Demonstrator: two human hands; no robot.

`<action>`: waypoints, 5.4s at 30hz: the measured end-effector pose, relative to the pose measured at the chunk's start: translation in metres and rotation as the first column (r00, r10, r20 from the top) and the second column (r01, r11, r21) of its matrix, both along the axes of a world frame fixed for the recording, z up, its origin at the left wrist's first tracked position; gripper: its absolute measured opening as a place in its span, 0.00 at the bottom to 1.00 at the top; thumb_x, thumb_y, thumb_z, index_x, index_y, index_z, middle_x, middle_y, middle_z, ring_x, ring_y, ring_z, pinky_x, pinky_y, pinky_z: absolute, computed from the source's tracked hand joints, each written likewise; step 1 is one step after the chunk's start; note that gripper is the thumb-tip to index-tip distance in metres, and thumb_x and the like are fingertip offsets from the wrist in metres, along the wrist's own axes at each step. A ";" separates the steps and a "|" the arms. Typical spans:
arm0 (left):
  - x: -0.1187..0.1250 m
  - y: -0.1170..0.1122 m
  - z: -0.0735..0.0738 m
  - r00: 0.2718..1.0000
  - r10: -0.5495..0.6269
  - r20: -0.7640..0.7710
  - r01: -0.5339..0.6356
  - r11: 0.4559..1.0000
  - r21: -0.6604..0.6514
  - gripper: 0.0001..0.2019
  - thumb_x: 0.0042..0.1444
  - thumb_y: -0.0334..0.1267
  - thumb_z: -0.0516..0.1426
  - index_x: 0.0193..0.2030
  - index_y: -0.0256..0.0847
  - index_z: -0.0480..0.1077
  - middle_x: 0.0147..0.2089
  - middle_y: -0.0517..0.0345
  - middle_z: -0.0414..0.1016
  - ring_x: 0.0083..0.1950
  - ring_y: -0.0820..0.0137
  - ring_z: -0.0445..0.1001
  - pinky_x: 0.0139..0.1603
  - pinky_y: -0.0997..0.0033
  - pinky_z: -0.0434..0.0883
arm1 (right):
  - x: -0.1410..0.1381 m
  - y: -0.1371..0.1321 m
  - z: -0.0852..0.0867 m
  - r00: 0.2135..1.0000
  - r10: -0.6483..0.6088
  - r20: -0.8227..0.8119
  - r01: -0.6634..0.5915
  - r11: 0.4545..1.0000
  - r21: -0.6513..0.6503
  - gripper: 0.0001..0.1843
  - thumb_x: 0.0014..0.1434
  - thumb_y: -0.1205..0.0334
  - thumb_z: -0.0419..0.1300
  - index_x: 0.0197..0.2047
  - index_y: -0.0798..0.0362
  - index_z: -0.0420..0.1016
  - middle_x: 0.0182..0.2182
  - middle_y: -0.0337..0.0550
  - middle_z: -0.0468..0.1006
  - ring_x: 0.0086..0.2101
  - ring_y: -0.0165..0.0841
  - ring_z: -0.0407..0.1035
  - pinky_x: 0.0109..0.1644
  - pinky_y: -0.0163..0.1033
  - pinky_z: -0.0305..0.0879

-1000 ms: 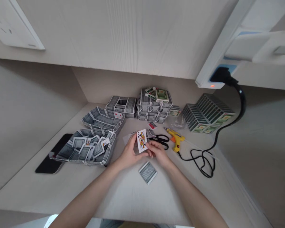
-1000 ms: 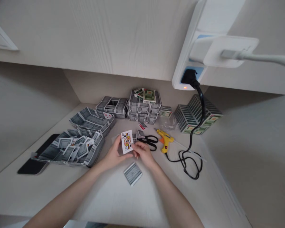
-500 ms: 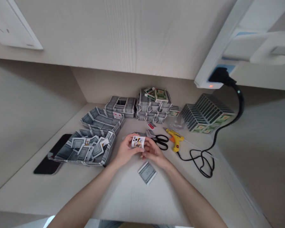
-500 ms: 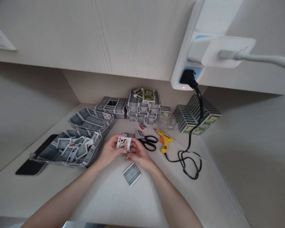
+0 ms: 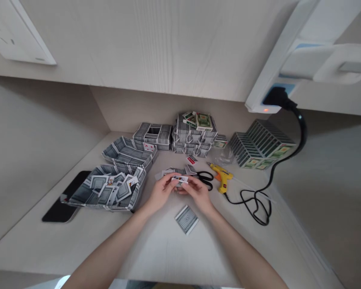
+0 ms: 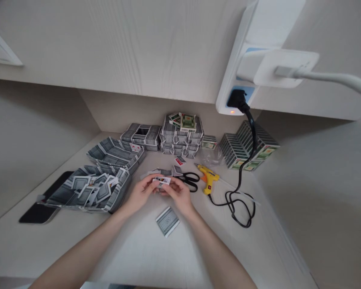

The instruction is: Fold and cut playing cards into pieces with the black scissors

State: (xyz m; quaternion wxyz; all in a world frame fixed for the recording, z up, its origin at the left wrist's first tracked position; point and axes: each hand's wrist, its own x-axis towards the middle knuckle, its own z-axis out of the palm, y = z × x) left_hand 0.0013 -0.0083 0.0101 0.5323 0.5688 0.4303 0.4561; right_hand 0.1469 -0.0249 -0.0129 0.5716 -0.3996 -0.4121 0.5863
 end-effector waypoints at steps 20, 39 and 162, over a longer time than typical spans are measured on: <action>0.000 0.004 -0.009 0.995 0.046 0.089 -0.034 0.991 -0.131 0.14 0.44 0.43 0.60 0.33 0.34 0.72 0.27 0.56 0.74 0.24 0.74 0.69 0.26 0.74 0.67 | -0.002 0.001 -0.002 0.999 -0.025 0.042 0.026 0.999 -0.037 0.15 0.44 0.53 0.64 0.32 0.54 0.73 0.27 0.41 0.78 0.25 0.34 0.72 0.32 0.42 0.71; 0.000 0.002 -0.006 0.997 0.052 0.057 -0.044 0.991 -0.128 0.12 0.45 0.43 0.59 0.30 0.34 0.71 0.23 0.58 0.73 0.22 0.73 0.69 0.24 0.74 0.66 | -0.001 0.000 -0.003 0.999 0.006 0.051 -0.004 0.999 -0.041 0.14 0.45 0.53 0.64 0.30 0.54 0.72 0.24 0.40 0.77 0.24 0.33 0.71 0.30 0.39 0.69; -0.001 0.003 -0.010 1.000 -0.023 -0.014 0.016 0.927 -0.375 0.11 0.38 0.39 0.63 0.29 0.34 0.75 0.26 0.58 0.76 0.27 0.74 0.70 0.30 0.76 0.68 | 0.013 0.004 -0.014 0.901 0.275 0.335 -0.263 0.961 -0.081 0.19 0.54 0.49 0.54 0.20 0.54 0.64 0.12 0.34 0.64 0.12 0.25 0.55 0.16 0.32 0.50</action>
